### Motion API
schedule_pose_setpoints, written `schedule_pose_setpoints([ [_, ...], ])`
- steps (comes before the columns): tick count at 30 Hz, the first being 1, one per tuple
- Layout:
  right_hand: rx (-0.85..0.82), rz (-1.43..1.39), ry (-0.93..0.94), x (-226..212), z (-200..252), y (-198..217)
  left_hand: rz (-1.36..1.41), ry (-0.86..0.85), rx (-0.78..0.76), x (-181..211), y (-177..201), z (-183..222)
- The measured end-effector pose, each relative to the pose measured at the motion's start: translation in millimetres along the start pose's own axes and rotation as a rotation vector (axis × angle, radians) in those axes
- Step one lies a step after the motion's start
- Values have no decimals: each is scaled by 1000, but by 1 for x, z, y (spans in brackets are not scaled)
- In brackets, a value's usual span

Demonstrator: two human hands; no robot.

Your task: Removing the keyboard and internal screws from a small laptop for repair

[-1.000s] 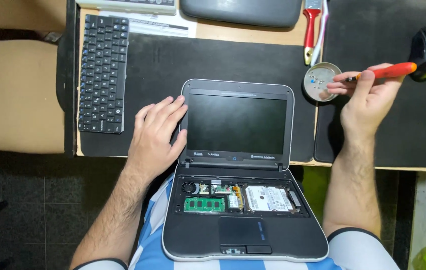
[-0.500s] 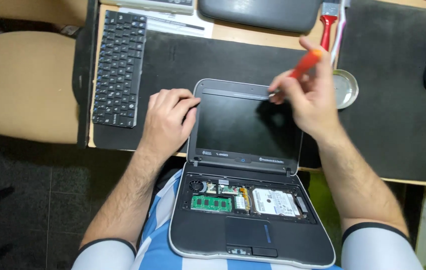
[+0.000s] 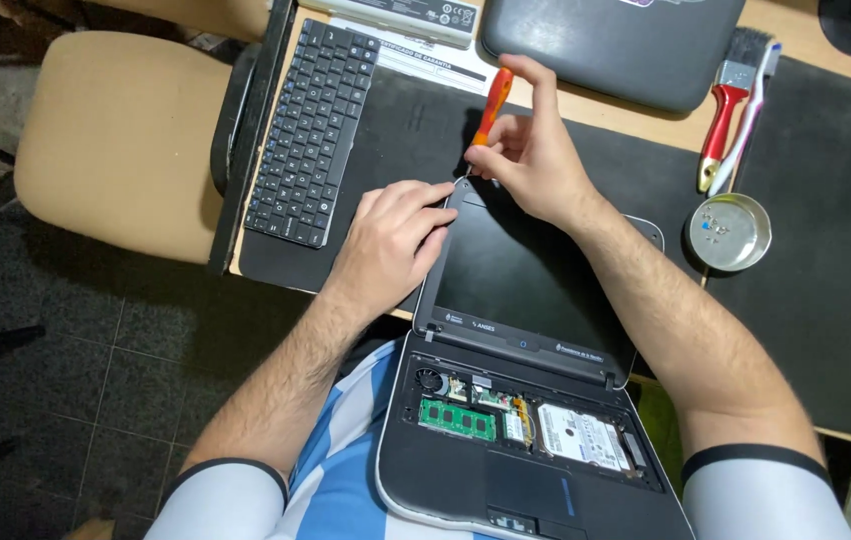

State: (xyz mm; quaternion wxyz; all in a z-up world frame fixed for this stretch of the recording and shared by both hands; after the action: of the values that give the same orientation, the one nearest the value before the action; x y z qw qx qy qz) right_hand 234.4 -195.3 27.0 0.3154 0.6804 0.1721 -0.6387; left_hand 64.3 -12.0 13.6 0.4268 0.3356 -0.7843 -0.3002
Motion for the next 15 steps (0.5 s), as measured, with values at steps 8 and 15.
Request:
schedule_pose_setpoints([
  [8,53,36,1,2,-1,-5,7,14,5,-3,0,-1],
  [15,54,57,4,-9,2,-7,13,30,-5,-3,-2,0],
])
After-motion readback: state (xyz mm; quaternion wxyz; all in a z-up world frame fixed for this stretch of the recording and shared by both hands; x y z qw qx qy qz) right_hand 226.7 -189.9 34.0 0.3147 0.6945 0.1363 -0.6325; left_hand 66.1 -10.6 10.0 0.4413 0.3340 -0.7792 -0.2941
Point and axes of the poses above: each hand's wrist, its own z-axis away from the middle knuckle, its own y-axis out of the back of the hand, x = y × z, the point moved 3 cm from there along -z, towards the middle knuckle, and after that the axes turned 2 degrees about -y, right-handed, at the moved point
